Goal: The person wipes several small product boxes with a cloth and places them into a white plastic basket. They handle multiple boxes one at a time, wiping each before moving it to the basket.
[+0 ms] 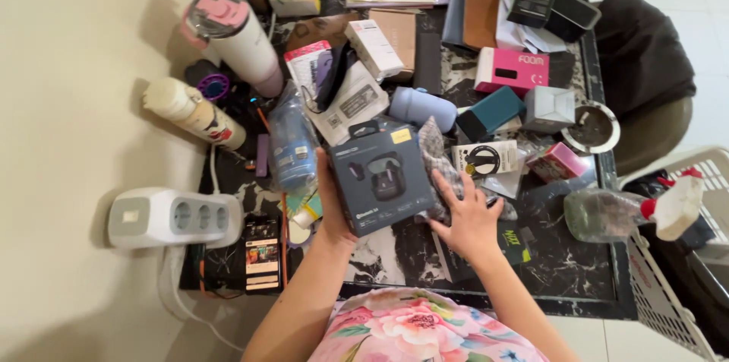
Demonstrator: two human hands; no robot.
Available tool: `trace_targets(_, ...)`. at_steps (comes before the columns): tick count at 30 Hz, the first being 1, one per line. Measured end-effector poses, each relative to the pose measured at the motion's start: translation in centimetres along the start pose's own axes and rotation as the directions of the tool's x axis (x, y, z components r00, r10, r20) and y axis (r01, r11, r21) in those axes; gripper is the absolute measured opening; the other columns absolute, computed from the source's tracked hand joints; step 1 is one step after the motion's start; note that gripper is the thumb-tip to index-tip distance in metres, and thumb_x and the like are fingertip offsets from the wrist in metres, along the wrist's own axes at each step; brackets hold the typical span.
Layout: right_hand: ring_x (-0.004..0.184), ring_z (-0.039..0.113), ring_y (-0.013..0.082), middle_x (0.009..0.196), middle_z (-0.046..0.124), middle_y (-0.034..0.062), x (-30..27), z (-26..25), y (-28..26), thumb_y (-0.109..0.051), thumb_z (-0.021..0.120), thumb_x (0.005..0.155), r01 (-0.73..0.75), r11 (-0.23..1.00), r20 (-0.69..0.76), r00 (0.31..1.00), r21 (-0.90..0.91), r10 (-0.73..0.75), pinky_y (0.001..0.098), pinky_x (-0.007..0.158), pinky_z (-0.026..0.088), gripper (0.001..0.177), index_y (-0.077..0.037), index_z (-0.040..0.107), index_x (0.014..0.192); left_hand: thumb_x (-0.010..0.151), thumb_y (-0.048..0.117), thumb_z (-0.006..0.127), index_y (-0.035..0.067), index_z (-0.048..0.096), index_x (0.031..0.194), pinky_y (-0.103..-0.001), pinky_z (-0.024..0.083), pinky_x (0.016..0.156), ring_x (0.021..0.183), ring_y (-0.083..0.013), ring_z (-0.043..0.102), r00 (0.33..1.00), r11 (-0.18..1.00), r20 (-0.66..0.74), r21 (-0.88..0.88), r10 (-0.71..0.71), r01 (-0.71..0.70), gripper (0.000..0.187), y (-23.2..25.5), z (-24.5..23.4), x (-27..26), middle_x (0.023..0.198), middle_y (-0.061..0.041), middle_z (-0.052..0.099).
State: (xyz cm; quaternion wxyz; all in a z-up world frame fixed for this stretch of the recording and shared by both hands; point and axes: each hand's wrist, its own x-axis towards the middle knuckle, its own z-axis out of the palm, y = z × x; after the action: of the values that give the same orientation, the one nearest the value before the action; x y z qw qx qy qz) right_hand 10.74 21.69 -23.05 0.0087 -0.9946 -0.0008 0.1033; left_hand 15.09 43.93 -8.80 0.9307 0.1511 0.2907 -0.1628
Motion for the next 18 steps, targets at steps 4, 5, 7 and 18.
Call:
trace_targets(4, 0.102, 0.074, 0.0314, 0.118, 0.061, 0.0023, 2.8, 1.4, 3.7, -0.043, 0.08, 0.077, 0.072, 0.997, -0.039, 0.997, 0.031, -0.07, 0.049, 0.082, 0.056, 0.09, -0.055, 0.037, 0.154, 0.08, 0.072, 0.067, 0.011, 0.071, 0.127, -0.056, 0.052, 0.101, 0.116, -0.0399, 0.067, 0.999, 0.997, 0.043, -0.078, -0.012, 0.015, 0.077, 0.5, -1.1, -0.2, 0.128, -0.019, 0.069)
trace_targets(5, 0.109, 0.07, 0.0375, 0.118, 0.066, 0.0118, 2.7, -0.3, 4.5, -0.027, 0.078, 0.075, 0.135, 0.922, -0.219, 0.974, 0.363, -0.057, 0.051, 0.09, 0.053, 0.074, -0.035, 0.054, 0.144, 0.081, 0.07, 0.068, 0.01, 0.071, 0.126, -0.057, 0.052, 0.101, 0.115, -0.0406, 0.067, 0.999, 0.996, 0.049, -0.09, -0.009, 0.013, 0.075, 0.9, -1.2, -0.3, 0.126, -0.02, 0.07)
trace_targets(7, 0.116, 0.066, 0.0437, 0.118, 0.071, 0.0213, 1.4, -6.3, 3.6, -0.011, 0.076, 0.073, 0.251, 0.729, -0.373, 0.928, 0.637, 0.006, 0.053, 0.098, 0.049, 0.061, -0.016, 0.071, 0.133, 0.082, 0.068, 0.068, 0.01, 0.071, 0.124, -0.057, 0.052, 0.101, 0.115, -0.0412, 0.067, 0.999, 0.994, 0.053, -0.106, 0.007, -0.001, 0.072, 1.6, -1.3, -0.4, 0.123, -0.02, 0.071)
trace_targets(18, 0.101, 0.057, 0.0275, 0.105, 0.059, 0.0135, 3.0, -12.8, 1.6, -0.001, 0.052, 0.086, 0.451, 0.594, -0.68, 0.695, 0.666, 0.234, 0.0394, 0.108, 0.04, 0.033, -0.01, 0.072, 0.11, 0.085, 0.069, 0.07, 0.007, 0.074, 0.12, -0.048, 0.062, 0.085, 0.101, -0.0369, 0.074, 0.922, 0.968, 0.355, -0.132, -0.156, 0.215, 0.071, 0.3, 0.4, 0.3, 0.118, -0.023, 0.073)
